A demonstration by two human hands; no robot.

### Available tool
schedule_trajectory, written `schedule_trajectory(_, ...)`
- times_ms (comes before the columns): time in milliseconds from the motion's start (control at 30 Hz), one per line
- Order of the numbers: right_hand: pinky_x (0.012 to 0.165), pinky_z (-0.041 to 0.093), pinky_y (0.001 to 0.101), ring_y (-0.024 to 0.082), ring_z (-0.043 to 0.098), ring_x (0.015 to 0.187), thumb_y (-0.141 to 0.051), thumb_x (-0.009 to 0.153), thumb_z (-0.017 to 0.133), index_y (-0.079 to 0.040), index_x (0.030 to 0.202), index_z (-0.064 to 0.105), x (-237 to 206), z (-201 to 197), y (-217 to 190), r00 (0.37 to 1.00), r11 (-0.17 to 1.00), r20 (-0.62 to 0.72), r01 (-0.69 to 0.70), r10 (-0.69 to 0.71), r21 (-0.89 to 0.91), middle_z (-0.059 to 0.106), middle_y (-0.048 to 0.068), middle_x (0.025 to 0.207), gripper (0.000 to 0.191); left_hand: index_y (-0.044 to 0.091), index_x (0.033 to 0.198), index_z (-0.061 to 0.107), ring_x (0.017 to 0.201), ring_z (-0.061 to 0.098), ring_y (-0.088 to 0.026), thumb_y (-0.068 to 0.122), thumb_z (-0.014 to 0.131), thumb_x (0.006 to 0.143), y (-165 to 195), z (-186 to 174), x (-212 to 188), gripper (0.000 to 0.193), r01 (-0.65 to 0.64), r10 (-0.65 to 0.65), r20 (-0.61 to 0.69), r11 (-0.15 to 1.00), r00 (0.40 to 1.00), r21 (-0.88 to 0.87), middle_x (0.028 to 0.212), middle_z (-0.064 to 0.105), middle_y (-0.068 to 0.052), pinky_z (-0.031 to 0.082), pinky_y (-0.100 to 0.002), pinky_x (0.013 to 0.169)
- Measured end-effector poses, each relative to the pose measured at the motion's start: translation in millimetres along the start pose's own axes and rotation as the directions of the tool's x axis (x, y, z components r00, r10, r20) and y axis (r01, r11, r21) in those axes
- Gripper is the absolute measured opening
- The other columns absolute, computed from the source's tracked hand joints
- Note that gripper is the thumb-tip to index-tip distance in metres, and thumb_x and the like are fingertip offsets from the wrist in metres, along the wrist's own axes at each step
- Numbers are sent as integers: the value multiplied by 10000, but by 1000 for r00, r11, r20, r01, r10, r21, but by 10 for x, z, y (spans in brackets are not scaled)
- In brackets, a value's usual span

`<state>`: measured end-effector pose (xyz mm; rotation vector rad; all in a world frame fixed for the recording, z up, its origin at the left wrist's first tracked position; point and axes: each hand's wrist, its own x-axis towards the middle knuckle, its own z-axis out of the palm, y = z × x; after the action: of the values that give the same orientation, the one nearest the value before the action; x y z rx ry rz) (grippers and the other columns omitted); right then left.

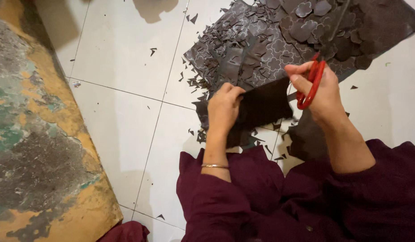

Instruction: The person sits on a tiled floor and uses red-handled scissors to cut flower-shaped pieces from a brown patterned fabric. The person repeatedly picks up fabric pieces, cuts along the pattern outlines, and places the cut shapes onto a growing pile on the floor.

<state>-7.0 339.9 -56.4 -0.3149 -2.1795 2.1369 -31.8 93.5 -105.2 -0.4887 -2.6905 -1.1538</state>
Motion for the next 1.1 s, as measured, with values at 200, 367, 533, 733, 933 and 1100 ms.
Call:
schedule_trajectory(200, 986, 559, 312, 171, 652, 1085, -44, 1014, 754, -69, 1118, 519, 28, -50, -5, 970, 987, -187, 161, -154, 22, 671, 207, 1395, 259, 40, 1076, 705, 948, 653, -160, 2, 747, 936, -110, -179, 10, 151, 71, -187, -144, 813, 972, -578, 1035, 683, -48, 518, -269, 842)
schedule_trajectory(367, 1004, 561, 312, 144, 669, 1111, -141, 994, 778, -76, 1104, 530, 32, -16, -48, 994, 995, -102, 50, -41, 81, 630, 199, 1434, 279, -10, 1145, 685, 969, 638, -122, -25, 738, 985, -326, -49, 34, 169, 104, -343, -14, 321, 939, -941, 1077, 726, -47, 526, -258, 891)
schedule_trajectory(533, 845, 502, 276, 107, 592, 968, -171, 957, 779, -87, 1076, 534, 2, 80, 4, 997, 990, -12, -72, 74, 124, 661, 153, 1388, 285, -12, 1307, 650, 1135, 667, -166, -30, 705, 987, -299, -81, -3, 325, 76, -263, 37, 139, 964, -987, 1238, 721, -84, 541, -303, 1035)
schedule_trajectory(733, 863, 509, 286, 122, 624, 975, -145, 990, 770, -72, 1085, 550, -7, 115, 8, 986, 983, 102, -146, 135, 112, 599, 66, 942, 251, 49, 1475, 525, 1222, 648, -234, -55, 662, 968, -95, -236, -15, 535, 182, -194, 218, -187, 956, -965, 1369, 652, -121, 518, -397, 1070)
schedule_trajectory(933, 657, 510, 284, 129, 621, 750, -13, 864, 775, -123, 1062, 530, -44, 160, -77, 992, 955, -52, -93, 112, 280, 589, 8, 871, 334, 94, 1536, 441, 1341, 556, -223, -9, 727, 773, -164, -236, -17, 821, 292, -86, 293, -34, 952, -956, 1435, 592, -58, 444, -357, 1152)
schedule_trajectory(1100, 731, 477, 257, 80, 582, 769, 45, 974, 747, -78, 1079, 525, -120, -45, -214, 978, 989, -148, 149, -146, 3, 564, -2, 895, 274, -27, 1428, 623, 1311, 593, -246, 247, 719, 919, -433, -163, -52, 586, 263, -18, 263, 64, 965, -963, 1387, 667, -111, 458, -349, 1169)
